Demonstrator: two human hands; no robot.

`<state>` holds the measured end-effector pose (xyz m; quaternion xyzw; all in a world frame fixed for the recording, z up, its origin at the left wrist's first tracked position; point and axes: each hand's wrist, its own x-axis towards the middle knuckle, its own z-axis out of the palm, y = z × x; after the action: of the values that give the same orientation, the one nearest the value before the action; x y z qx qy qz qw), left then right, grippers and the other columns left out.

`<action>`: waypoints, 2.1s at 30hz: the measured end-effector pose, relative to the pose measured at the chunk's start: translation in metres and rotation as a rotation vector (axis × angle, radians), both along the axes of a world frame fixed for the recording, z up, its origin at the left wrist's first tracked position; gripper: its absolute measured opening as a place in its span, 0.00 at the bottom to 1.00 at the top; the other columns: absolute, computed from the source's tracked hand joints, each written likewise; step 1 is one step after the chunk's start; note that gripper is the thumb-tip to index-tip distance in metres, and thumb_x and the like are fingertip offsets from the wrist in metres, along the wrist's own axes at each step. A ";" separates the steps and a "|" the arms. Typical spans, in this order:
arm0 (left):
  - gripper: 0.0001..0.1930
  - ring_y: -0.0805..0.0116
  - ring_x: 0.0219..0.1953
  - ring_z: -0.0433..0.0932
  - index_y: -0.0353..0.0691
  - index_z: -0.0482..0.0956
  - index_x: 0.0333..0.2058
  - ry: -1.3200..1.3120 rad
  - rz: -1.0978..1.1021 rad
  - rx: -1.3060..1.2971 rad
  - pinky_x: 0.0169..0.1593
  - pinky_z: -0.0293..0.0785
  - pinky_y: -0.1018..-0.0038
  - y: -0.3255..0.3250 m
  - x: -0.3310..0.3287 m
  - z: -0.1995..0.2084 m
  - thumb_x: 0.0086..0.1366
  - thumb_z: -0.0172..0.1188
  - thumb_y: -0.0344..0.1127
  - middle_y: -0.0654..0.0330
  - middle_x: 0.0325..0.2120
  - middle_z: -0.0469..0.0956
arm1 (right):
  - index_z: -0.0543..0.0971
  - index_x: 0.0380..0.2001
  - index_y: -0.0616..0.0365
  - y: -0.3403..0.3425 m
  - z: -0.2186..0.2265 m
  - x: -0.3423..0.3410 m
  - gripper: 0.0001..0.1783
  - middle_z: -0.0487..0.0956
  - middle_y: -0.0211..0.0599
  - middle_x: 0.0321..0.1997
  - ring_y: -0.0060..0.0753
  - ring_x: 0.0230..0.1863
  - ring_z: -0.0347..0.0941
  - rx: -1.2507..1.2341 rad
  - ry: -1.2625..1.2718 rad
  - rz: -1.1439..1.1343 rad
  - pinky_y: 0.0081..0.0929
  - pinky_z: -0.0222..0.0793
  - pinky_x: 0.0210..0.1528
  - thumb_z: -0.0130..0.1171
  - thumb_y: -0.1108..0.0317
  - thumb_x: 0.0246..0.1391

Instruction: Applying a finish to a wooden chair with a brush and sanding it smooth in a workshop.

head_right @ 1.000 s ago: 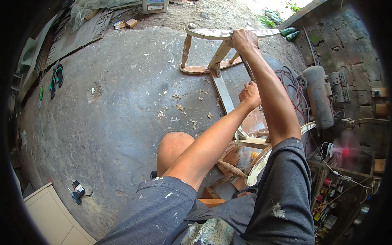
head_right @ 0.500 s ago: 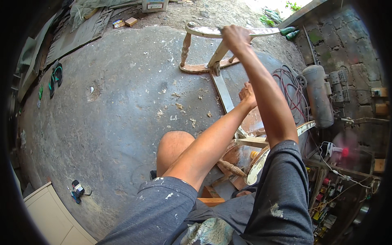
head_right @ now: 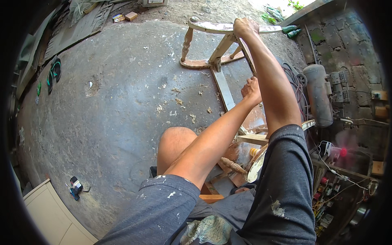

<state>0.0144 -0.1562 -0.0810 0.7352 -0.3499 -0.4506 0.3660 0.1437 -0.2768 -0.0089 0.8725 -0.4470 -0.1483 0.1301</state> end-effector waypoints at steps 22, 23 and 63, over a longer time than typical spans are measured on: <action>0.30 0.51 0.44 0.77 0.28 0.65 0.49 0.155 -0.060 -0.059 0.44 0.77 0.62 -0.014 -0.004 -0.024 0.56 0.57 0.48 0.46 0.46 0.70 | 0.70 0.13 0.54 0.057 -0.025 0.024 0.15 0.63 0.25 0.10 0.16 0.11 0.53 -0.156 0.020 0.436 0.19 0.53 0.10 0.47 0.76 0.53; 0.31 0.51 0.45 0.77 0.28 0.65 0.49 0.175 -0.065 -0.069 0.44 0.77 0.62 -0.013 -0.003 -0.024 0.56 0.58 0.49 0.46 0.47 0.70 | 0.70 0.13 0.54 0.056 -0.024 0.022 0.15 0.63 0.25 0.10 0.16 0.11 0.53 -0.157 0.017 0.433 0.19 0.53 0.10 0.47 0.76 0.53; 0.32 0.62 0.47 0.74 0.33 0.66 0.52 0.100 -0.264 0.101 0.41 0.78 0.63 0.010 0.033 0.007 0.62 0.54 0.56 0.53 0.46 0.70 | 0.75 0.51 0.48 0.133 -0.337 -0.606 0.23 0.73 0.57 0.49 0.55 0.53 0.68 0.103 -0.651 -0.973 0.43 0.64 0.54 0.49 0.65 0.48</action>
<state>0.0477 -0.1466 -0.0739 0.6768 -0.4018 -0.5479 0.2833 -0.4619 -0.1433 -0.3457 0.5729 -0.8052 0.0632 -0.1395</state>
